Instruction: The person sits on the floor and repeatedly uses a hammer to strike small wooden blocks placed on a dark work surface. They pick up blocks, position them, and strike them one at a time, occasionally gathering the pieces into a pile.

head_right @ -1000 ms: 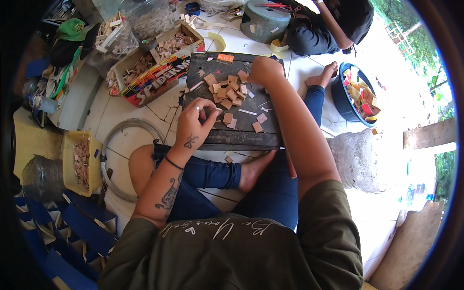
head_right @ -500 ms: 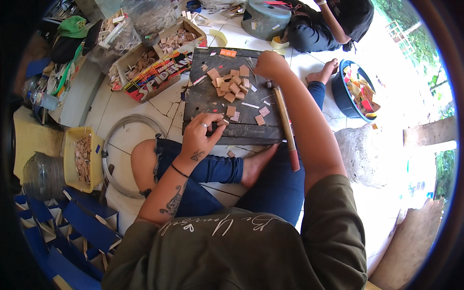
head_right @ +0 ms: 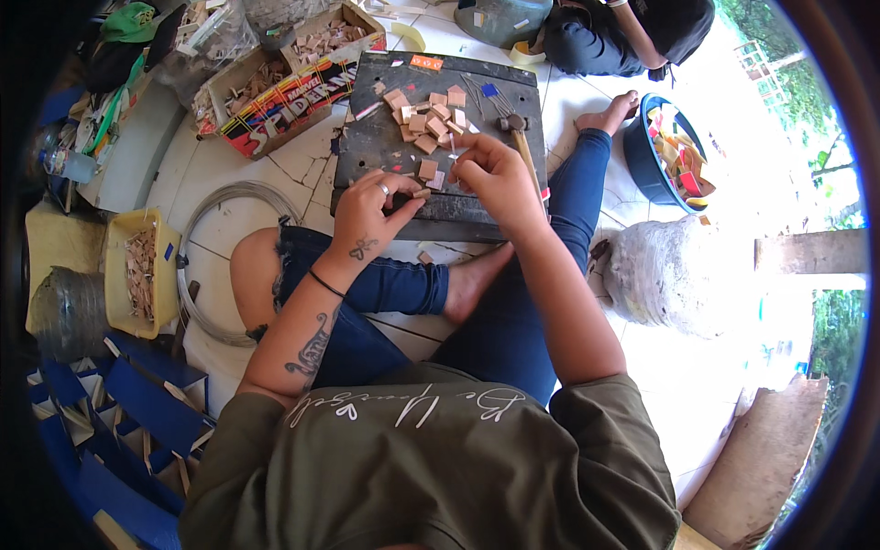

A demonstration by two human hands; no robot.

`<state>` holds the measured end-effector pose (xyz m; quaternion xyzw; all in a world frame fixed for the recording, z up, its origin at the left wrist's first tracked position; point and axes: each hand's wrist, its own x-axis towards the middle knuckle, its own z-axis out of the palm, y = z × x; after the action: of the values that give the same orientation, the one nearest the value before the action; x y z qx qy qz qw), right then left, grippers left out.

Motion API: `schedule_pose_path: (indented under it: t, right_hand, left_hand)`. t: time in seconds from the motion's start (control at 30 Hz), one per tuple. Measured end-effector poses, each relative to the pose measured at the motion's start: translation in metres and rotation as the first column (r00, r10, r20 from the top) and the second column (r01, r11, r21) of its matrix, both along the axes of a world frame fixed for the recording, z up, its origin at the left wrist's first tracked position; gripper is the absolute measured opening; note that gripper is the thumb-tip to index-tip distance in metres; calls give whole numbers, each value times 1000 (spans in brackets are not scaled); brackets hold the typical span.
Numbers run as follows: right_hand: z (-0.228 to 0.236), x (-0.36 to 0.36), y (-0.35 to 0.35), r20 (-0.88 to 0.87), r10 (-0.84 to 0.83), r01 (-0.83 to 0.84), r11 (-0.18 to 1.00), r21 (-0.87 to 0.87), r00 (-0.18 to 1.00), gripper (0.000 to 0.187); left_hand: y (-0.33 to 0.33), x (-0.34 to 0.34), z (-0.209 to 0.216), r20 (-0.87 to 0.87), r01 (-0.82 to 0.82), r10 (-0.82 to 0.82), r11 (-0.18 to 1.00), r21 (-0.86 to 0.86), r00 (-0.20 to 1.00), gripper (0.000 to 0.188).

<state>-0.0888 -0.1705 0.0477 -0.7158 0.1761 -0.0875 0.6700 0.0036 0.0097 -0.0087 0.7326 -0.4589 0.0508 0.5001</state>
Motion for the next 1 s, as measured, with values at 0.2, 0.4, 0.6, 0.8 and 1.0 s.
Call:
schedule_pose_path:
  t: [0.2, 0.4, 0.6, 0.8, 1.0]
  right_hand:
    - [-11, -5, 19, 36, -44, 46, 997, -60, 998, 11]
    - [-12, -7, 20, 130, -79, 91, 992, -92, 988, 9]
    - [-10, -12, 24, 169, -159, 163, 986, -14, 973, 10]
    - [-9, -17, 23, 162, -172, 189, 978, -94, 972, 7]
    - [-15, -19, 23, 141, -151, 180, 959, -217, 978, 10]
  left_hand:
    - [-1, 1, 2, -24, 36, -37, 998, -42, 999, 12]
    - [0, -3, 7, -73, 1, 2, 999, 43, 997, 12]
    - [0, 0, 13, -198, 76, -93, 993, -89, 976, 25]
    - [-8, -8, 11, -272, 85, -103, 993, -78, 957, 14]
    - [-6, -7, 3, 15, -9, 9, 1000, 16, 1000, 14]
